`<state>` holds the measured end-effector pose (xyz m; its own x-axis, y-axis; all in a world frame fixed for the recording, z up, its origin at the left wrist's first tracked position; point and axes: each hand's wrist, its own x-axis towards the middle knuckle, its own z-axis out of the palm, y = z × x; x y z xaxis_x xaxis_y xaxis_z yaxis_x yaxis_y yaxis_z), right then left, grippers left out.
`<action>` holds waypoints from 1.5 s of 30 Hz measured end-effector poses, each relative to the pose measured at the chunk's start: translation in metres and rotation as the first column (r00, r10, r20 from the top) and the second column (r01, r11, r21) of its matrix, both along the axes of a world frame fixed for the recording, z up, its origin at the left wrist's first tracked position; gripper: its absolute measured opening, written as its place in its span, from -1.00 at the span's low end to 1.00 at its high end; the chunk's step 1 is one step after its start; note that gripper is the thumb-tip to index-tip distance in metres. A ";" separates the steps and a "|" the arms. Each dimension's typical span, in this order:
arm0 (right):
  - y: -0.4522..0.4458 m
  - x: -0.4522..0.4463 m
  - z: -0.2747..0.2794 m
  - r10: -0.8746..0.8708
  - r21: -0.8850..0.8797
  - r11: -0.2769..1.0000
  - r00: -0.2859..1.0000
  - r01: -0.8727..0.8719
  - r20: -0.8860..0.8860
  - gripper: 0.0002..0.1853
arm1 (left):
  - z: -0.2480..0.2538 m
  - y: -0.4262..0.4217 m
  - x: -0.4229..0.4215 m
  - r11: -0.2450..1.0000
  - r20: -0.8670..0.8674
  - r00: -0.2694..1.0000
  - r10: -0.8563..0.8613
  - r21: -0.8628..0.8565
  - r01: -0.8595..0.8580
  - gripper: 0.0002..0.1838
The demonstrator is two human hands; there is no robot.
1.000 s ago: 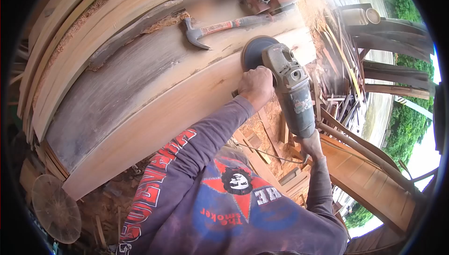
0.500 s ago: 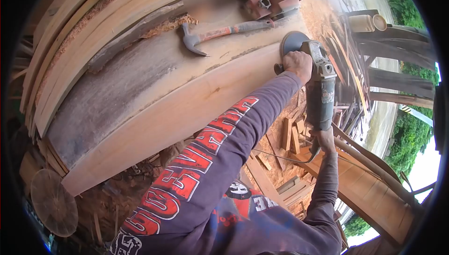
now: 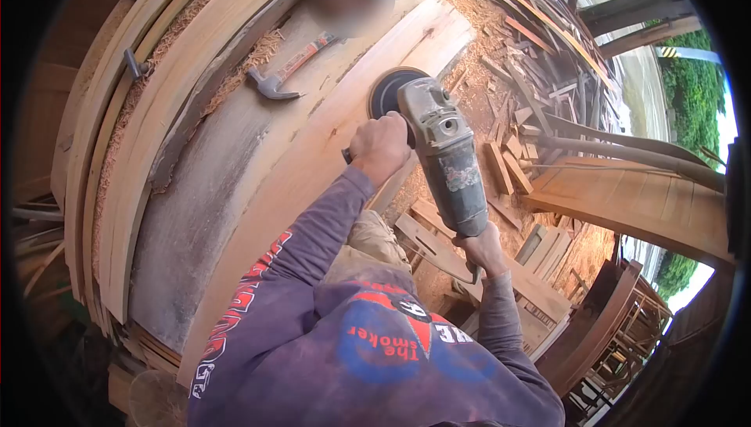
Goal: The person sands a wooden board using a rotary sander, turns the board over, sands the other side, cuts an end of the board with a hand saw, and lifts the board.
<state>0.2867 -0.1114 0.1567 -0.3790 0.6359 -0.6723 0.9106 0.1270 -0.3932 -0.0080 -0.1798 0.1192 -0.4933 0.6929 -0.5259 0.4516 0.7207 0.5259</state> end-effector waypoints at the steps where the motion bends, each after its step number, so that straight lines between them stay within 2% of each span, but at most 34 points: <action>1: -0.028 0.007 -0.002 0.021 0.005 1.000 0.999 -0.020 -0.048 -0.60 | 0.000 -0.032 0.006 0.999 -0.021 1.000 -0.011 -0.037 0.010 -0.65; 4: -0.108 0.018 0.004 0.008 0.021 1.000 0.990 -0.005 -0.141 -0.56 | 0.006 -0.125 0.021 0.984 -0.042 0.999 -0.004 -0.180 -0.004 -0.57; 6: -0.159 0.025 -0.006 0.046 -0.012 0.999 0.973 -0.050 -0.225 -0.53 | 0.005 -0.188 0.029 0.981 -0.077 0.996 0.046 -0.184 -0.059 -0.54; 7: -0.181 0.024 -0.006 0.006 -0.008 1.000 0.972 -0.008 -0.235 -0.53 | -0.002 -0.218 0.030 0.983 -0.087 0.996 0.004 -0.180 -0.020 -0.54; 9: -0.226 0.022 -0.004 0.047 -0.071 0.995 0.973 -0.065 -0.226 -0.50 | -0.021 -0.277 0.030 0.982 -0.106 0.990 0.093 -0.153 -0.109 -0.52; 10: -0.249 0.024 -0.008 0.083 -0.015 0.996 0.972 -0.089 -0.220 -0.51 | -0.024 -0.303 0.027 0.987 -0.102 0.994 0.041 -0.148 -0.056 -0.52; 12: -0.291 0.029 -0.015 0.041 -0.038 0.998 0.983 -0.048 -0.181 -0.52 | -0.029 -0.345 0.032 0.964 -0.137 0.981 0.135 -0.211 -0.162 -0.57; 13: -0.306 0.029 -0.018 0.046 -0.054 0.997 0.986 -0.055 -0.161 -0.54 | -0.017 -0.359 0.037 0.968 -0.159 0.972 0.174 -0.155 -0.198 -0.57; 14: -0.310 0.014 0.014 0.053 -0.014 0.998 0.954 -0.060 -0.294 -0.56 | -0.004 -0.370 0.041 0.967 -0.176 0.960 0.216 -0.096 -0.235 -0.57; 15: -0.325 0.014 0.019 0.031 0.019 0.999 0.935 -0.026 -0.353 -0.58 | -0.007 -0.389 0.043 0.966 -0.210 0.962 0.175 -0.154 -0.209 -0.58; 16: -0.340 0.015 0.023 0.014 0.050 0.999 0.911 0.007 -0.411 -0.59 | -0.013 -0.407 0.044 0.970 -0.207 0.961 0.181 -0.125 -0.210 -0.59; 17: -0.362 0.034 -0.019 0.076 0.068 0.996 0.933 -0.056 -0.352 -0.60 | -0.019 -0.424 0.044 0.973 -0.205 0.961 0.187 -0.097 -0.210 -0.61; 18: -0.375 0.040 -0.026 0.076 0.079 0.995 0.944 -0.054 -0.321 -0.61 | -0.024 -0.440 0.046 0.972 -0.152 0.960 0.235 0.015 -0.235 -0.62; 19: -0.388 0.046 -0.033 0.076 0.089 0.995 0.954 -0.052 -0.290 -0.62 | -0.027 -0.452 0.048 0.977 -0.184 0.960 0.209 -0.006 -0.214 -0.64; 20: -0.393 0.043 -0.018 0.098 -0.019 0.994 0.971 -0.105 -0.218 -0.62 | -0.030 -0.461 0.047 0.980 -0.220 0.957 0.188 -0.026 -0.199 -0.65; 21: -0.391 0.045 -0.012 0.138 -0.141 0.977 0.978 -0.160 -0.160 -0.63 | -0.035 -0.466 0.047 0.988 -0.227 0.963 0.143 -0.019 -0.151 -0.65; 23: -0.411 0.052 -0.019 0.081 -0.076 0.992 0.978 -0.098 -0.194 -0.64 | -0.044 -0.481 0.041 0.993 -0.153 0.981 0.119 0.023 -0.117 -0.66; 26: -0.417 0.059 -0.006 0.131 -0.056 0.988 0.976 -0.142 -0.175 -0.65 | -0.053 -0.487 0.039 0.996 -0.081 0.995 0.064 0.069 -0.059 -0.65; 30: -0.424 0.080 -0.019 0.010 -0.010 1.000 0.981 -0.012 -0.196 -0.70 | -0.060 -0.474 0.049 0.991 0.017 0.999 0.038 0.131 -0.040 -0.66; 33: -0.429 0.105 -0.026 -0.067 0.034 0.997 0.974 0.076 -0.218 -0.70 | -0.061 -0.456 0.062 0.995 0.115 0.992 0.050 0.079 -0.059 -0.69; 36: -0.434 0.140 -0.030 -0.154 0.059 0.984 0.969 0.168 -0.195 -0.71 | -0.035 -0.427 0.108 0.993 0.101 0.995 -0.008 0.115 -0.003 -0.73; 38: -0.438 0.169 -0.030 -0.180 0.100 0.973 0.959 0.206 -0.221 -0.70 | -0.045 -0.423 0.119 0.987 0.132 0.978 -0.159 0.041 0.154 -0.72; 39: -0.437 0.187 -0.026 -0.193 0.109 0.969 0.952 0.224 -0.236 -0.70 | -0.050 -0.425 0.129 0.984 0.133 0.976 -0.173 -0.006 0.176 -0.69; 42: -0.427 0.249 -0.019 -0.240 -0.037 0.971 0.951 0.238 -0.195 -0.68 | -0.057 -0.422 0.183 0.963 0.152 0.956 -0.250 0.141 0.230 -0.71; 44: -0.428 0.303 -0.031 -0.237 -0.036 0.971 0.951 0.234 -0.201 -0.65 | -0.058 -0.411 0.237 0.920 0.145 0.927 -0.346 0.247 0.305 -0.74; 45: -0.429 0.334 -0.039 -0.235 -0.046 0.972 0.954 0.230 -0.187 -0.62 | -0.049 -0.401 0.271 0.980 0.210 0.957 -0.199 0.020 0.200 -0.78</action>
